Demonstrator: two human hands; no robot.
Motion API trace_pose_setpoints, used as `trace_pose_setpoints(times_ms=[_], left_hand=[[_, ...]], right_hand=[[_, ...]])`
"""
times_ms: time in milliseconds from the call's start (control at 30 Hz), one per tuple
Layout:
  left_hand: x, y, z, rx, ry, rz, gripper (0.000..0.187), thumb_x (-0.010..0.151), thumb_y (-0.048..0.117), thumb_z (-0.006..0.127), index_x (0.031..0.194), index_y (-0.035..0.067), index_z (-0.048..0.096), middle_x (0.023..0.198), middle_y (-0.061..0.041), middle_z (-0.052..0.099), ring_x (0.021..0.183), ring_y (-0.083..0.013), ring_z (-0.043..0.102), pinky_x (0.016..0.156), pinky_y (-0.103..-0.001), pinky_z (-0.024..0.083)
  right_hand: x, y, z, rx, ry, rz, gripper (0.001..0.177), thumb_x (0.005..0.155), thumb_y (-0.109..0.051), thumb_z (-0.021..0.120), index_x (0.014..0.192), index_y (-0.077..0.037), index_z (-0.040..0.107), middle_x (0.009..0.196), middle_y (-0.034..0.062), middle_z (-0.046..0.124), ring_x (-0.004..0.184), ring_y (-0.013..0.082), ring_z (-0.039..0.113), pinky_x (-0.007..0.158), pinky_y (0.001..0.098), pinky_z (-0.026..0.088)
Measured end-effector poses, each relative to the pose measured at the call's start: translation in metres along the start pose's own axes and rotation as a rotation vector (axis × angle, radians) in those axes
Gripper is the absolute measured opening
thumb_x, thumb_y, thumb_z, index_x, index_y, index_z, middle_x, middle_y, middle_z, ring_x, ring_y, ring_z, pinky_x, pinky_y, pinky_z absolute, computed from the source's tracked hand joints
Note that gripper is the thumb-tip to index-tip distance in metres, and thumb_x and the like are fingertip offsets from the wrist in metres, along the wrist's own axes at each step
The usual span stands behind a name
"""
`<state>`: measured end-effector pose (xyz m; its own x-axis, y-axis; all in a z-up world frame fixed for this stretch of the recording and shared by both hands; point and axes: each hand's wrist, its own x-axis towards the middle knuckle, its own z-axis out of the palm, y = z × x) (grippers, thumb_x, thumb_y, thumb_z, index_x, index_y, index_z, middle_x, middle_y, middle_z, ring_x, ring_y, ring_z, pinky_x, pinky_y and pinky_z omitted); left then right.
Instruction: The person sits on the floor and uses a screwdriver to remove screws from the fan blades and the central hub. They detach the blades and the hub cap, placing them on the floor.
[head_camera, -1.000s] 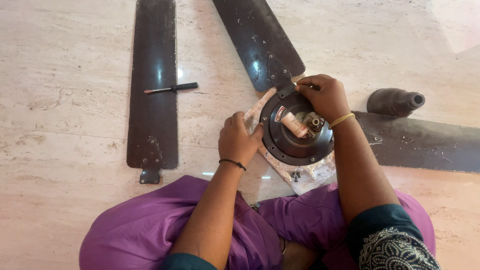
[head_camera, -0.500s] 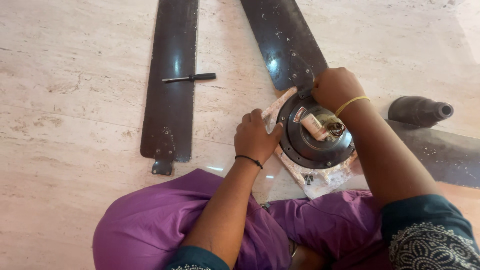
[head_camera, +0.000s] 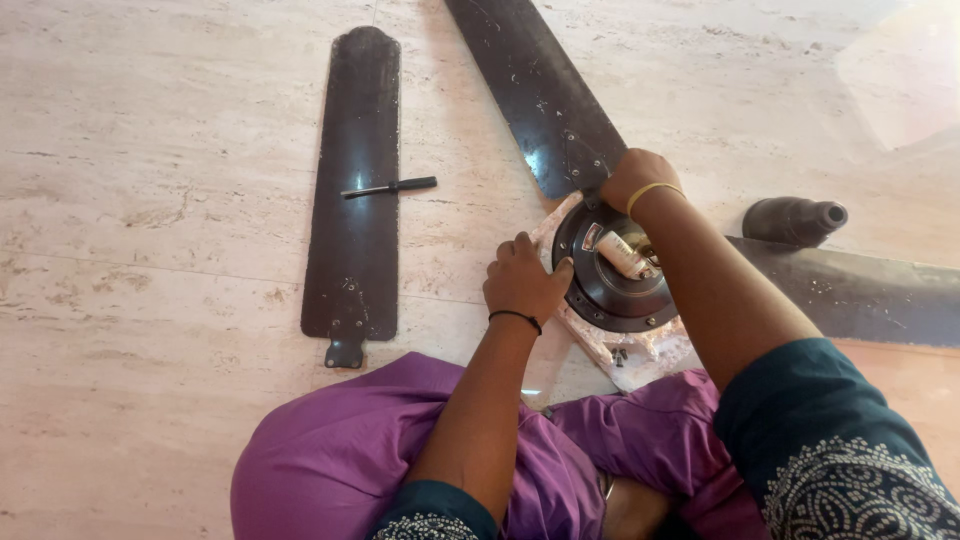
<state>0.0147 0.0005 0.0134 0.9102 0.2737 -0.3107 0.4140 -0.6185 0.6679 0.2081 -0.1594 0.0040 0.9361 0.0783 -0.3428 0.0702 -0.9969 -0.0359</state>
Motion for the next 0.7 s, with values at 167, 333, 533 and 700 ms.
trace_pose_setpoints(times_ms=[167,333,533,700], left_hand=[[0.000,0.002,0.000,0.010,-0.044,-0.043,0.076,0.079,0.054,0.076,0.132,0.005,0.053,0.129,-0.020,0.056,0.116,-0.0429,0.060,0.091,-0.054,0.054],[0.000,0.007,-0.002,0.027,-0.068,-0.060,0.078,0.080,0.055,0.075,0.134,0.004,0.051,0.131,-0.020,0.055,0.117,-0.0430,0.060,0.091,-0.053,0.054],[0.002,0.010,-0.006,0.015,-0.097,-0.072,0.079,0.081,0.056,0.074,0.136,0.005,0.049,0.134,-0.020,0.053,0.120,-0.0422,0.058,0.093,-0.053,0.053],[-0.001,0.010,-0.010,0.035,-0.107,-0.071,0.078,0.084,0.057,0.072,0.136,0.005,0.048,0.134,-0.020,0.053,0.120,-0.0426,0.057,0.094,-0.053,0.053]], right_hand=[[-0.017,-0.009,-0.007,-0.026,0.037,0.049,0.027,0.087,-0.022,0.069,0.098,0.001,0.078,0.106,0.0257,0.073,0.102,0.0399,0.071,0.089,0.0447,0.056],[-0.018,-0.026,-0.003,-0.121,0.047,0.086,0.024,0.088,-0.017,0.066,0.100,-0.002,0.079,0.108,0.0239,0.074,0.104,0.0377,0.072,0.088,0.0440,0.058],[-0.012,-0.024,-0.012,-0.058,0.010,0.106,0.026,0.087,-0.018,0.068,0.104,-0.001,0.078,0.109,0.0236,0.074,0.104,0.0372,0.072,0.089,0.0428,0.057],[-0.018,-0.029,-0.015,0.087,-0.045,0.228,0.031,0.087,-0.025,0.072,0.106,-0.001,0.077,0.112,0.0229,0.073,0.108,0.0351,0.071,0.093,0.0414,0.056]])
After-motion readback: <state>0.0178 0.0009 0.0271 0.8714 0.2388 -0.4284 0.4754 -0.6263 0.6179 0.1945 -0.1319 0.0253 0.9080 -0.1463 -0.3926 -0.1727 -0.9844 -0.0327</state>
